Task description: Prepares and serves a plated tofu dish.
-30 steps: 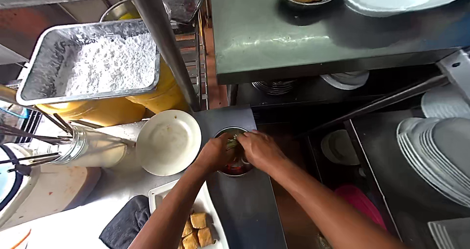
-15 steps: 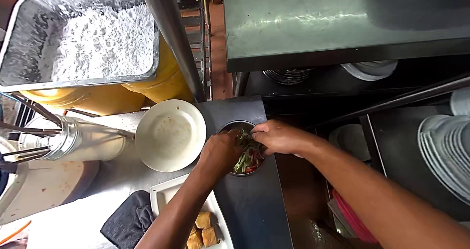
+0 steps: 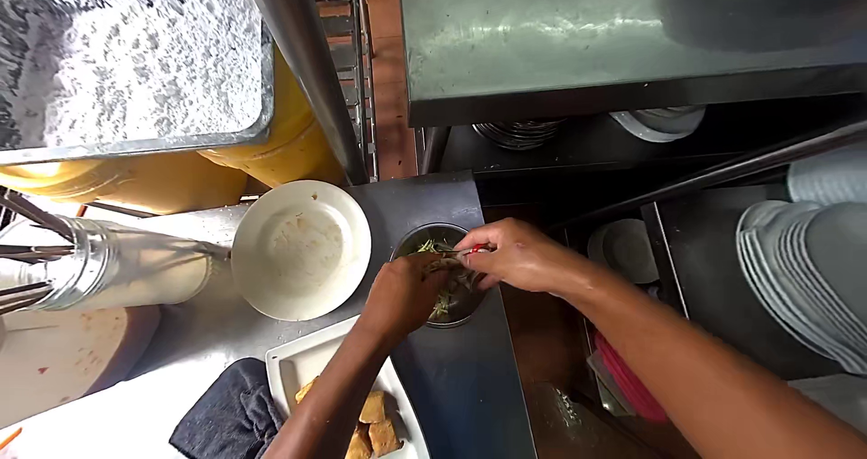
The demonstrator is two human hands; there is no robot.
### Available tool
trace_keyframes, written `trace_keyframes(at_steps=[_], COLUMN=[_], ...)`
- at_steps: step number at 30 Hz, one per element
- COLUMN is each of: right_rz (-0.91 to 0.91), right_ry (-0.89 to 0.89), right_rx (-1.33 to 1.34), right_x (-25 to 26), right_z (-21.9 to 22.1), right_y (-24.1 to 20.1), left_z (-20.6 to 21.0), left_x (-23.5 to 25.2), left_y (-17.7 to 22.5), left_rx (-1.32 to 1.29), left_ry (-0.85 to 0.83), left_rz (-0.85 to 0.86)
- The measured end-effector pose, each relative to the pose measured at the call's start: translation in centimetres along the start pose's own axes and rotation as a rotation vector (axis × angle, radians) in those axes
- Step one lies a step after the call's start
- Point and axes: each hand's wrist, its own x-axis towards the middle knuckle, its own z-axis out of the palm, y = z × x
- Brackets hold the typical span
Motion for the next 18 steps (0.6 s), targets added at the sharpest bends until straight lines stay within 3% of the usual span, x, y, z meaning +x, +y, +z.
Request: trace_keyframes(at_steps=[2, 5, 8, 11, 15, 18], right_rz=[-0.017, -0.04, -0.063, -0.126, -0.219, -0.261], right_ry=[0.003, 0.045, 0.139, 0.225, 0.277, 0.202], right_rx=[0.025, -0.093, -0.211, -0.236, -0.421, -0.61], right_x=[0.1, 0.1, -1.1, -1.5, -1.2, -0.1], right_z=[-0.2, 0.4, 1.5, 2.2, 2.7, 3.7], right_y=[0.2, 0.0, -0.8, -0.1, 0.9, 2.0], left_z=[-0.5, 0.1, 0.1, 0.2, -0.3, 0.9], left_x=[-0.2, -0.4, -0.8, -0.6, 0.0, 1.4], left_y=[0.3, 0.3, 0.3, 0.8, -0.3, -0.8], left_rx=[0.016, 0.033, 0.011, 0.107, 0.398, 0.638], left_ry=[0.001, 0.208, 0.274, 0.253, 0.126, -0.005], left_rz=[-0.024, 0.074, 0.055, 0.082, 0.244, 0.264])
